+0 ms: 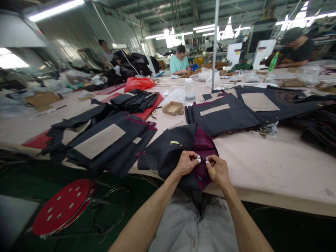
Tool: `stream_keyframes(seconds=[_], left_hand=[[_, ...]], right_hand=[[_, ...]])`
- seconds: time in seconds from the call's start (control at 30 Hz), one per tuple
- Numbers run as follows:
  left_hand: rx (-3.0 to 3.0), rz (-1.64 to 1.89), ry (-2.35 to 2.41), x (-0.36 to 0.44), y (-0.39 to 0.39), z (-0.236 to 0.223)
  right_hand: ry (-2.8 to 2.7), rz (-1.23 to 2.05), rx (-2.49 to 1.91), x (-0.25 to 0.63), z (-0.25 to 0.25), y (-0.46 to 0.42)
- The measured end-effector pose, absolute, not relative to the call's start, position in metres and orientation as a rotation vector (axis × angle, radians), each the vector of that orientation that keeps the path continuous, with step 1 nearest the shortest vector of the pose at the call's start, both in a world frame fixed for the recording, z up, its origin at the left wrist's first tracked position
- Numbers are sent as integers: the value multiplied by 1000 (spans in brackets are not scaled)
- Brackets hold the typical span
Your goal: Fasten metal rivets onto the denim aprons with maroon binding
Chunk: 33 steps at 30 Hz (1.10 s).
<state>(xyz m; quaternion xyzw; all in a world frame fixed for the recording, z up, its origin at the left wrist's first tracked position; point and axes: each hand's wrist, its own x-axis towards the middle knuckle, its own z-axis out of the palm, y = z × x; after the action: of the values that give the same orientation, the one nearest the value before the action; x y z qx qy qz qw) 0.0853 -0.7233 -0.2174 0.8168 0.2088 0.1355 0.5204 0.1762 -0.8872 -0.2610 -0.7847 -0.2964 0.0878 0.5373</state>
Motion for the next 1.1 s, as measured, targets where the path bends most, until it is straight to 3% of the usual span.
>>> stream_keyframes(seconds=[1.1], left_hand=[[1971,355,586,99,-720,-222]], right_hand=[[-527,384,-1607,184,-271,-891]])
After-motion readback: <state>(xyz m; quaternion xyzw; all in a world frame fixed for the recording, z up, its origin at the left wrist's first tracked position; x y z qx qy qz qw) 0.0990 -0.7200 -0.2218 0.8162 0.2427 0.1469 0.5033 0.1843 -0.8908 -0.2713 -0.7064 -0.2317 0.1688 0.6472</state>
